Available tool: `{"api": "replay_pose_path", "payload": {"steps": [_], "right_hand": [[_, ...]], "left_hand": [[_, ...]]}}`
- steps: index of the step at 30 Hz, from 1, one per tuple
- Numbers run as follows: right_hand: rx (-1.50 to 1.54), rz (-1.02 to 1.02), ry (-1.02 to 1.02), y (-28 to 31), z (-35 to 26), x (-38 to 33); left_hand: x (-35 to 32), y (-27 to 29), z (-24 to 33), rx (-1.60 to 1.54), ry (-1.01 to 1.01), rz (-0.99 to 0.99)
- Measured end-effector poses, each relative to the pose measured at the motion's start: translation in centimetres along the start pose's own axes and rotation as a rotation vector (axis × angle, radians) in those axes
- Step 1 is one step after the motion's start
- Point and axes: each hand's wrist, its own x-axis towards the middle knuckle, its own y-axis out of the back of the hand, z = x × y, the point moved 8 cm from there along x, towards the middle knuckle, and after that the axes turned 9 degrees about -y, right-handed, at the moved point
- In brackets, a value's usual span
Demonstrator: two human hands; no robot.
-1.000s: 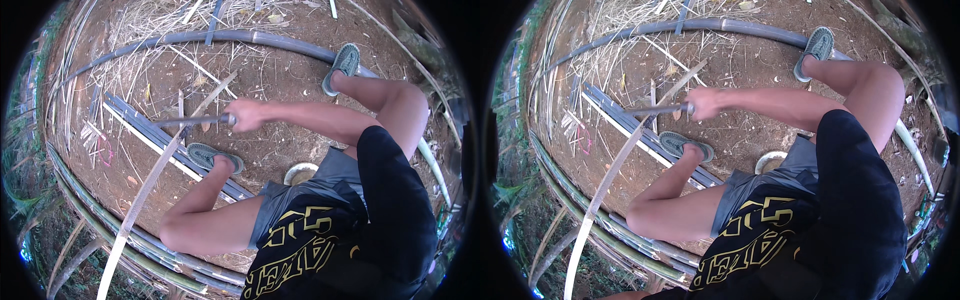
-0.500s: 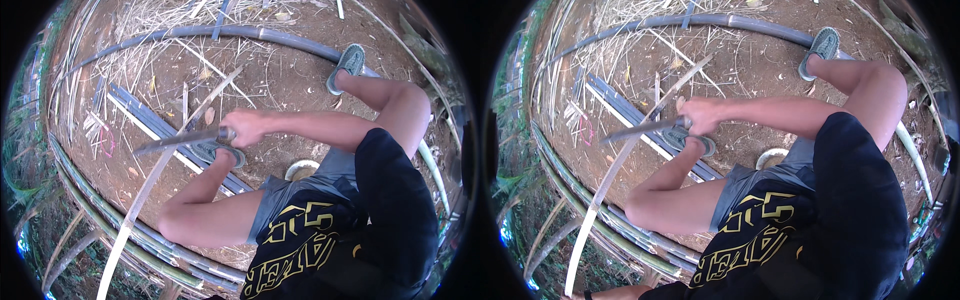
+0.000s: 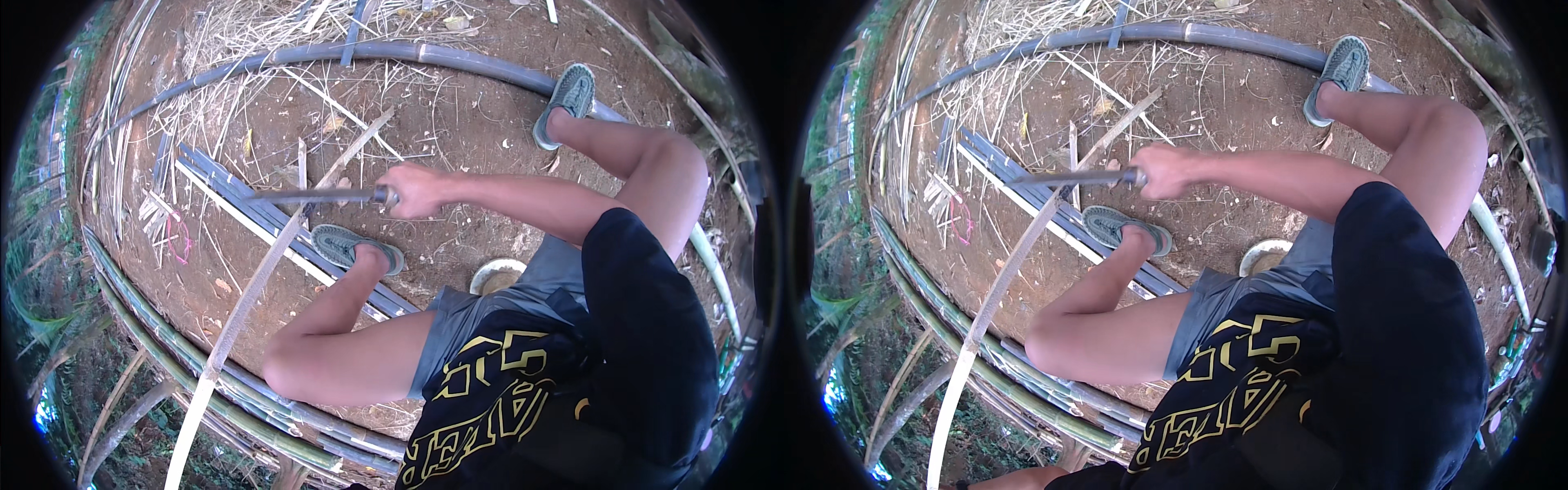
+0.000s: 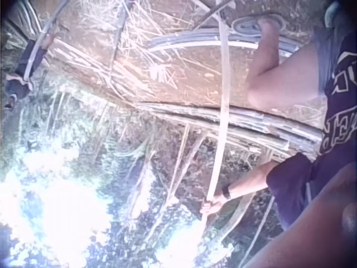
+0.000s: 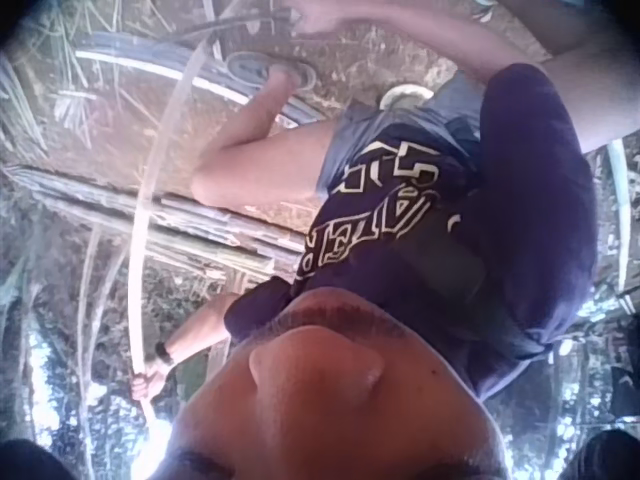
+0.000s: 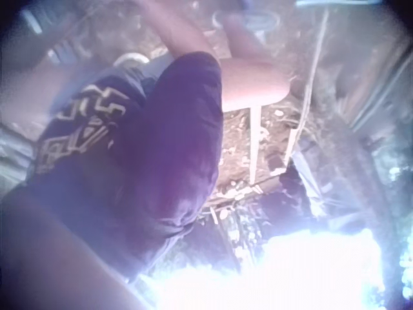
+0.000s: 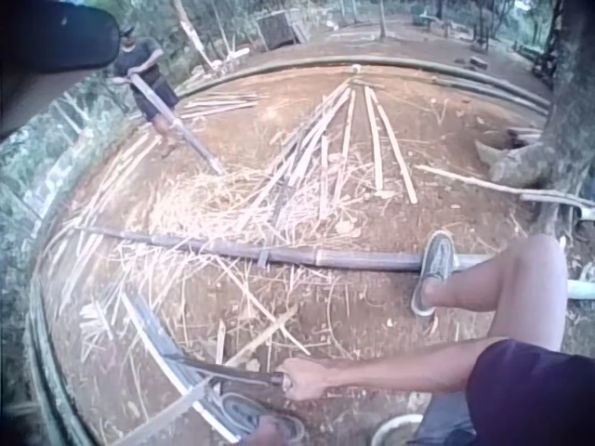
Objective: The person sits on the ground and uses a machete to split long bamboo poles into thin strips. They hold the bamboo with one hand and strike it with the machete to separate the sections, then peel the strips away. Another person is visible in the background working with similar materials.
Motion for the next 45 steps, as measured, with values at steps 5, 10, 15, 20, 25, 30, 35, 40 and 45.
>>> {"api": "replay_pose_path", "payload": {"steps": [5,10,15,20,25,30,35,40,45], "right_hand": [[0.064,0.21,-0.331,3.4,10.9,2.8],[0.09,0.099,-0.13,1.8,2.8,0.7],[0.062,0.122,-0.182,0.4,7.5,3.2],[0.125,0.174,-0.365,1.6,10.7,3.9],[-0.113,0.135,0.011,1.3,1.7,2.6],[-0.009,0.284,-0.389,3.9,18.4,7.4],[0.029,0.255,-0.397,3.5,15.9,4.7],[0.071,0.212,-0.165,1.1,11.0,4.6],[-0.017,0.279,-0.408,3.3,16.2,5.4]], "left_hand": [[-0.2,-0.4,-0.1,-0.007,0.01,0.023],[0.2,-0.4,0.6,0.07,0.002,0.026],[1.1,-1.5,0.3,0.1,0.03,-0.015],[0.7,-1.6,-0.6,-0.107,0.145,-0.054],[2.1,-1.9,-1.0,-0.089,0.185,-0.045],[1.6,-3.2,-1.4,0.018,0.128,-0.035],[0.0,-3.2,-1.1,-0.126,0.242,-0.016],[0.9,-2.3,-1.6,0.005,0.189,-0.041],[2.0,1.0,-2.2,0.075,0.127,-0.116]]}}
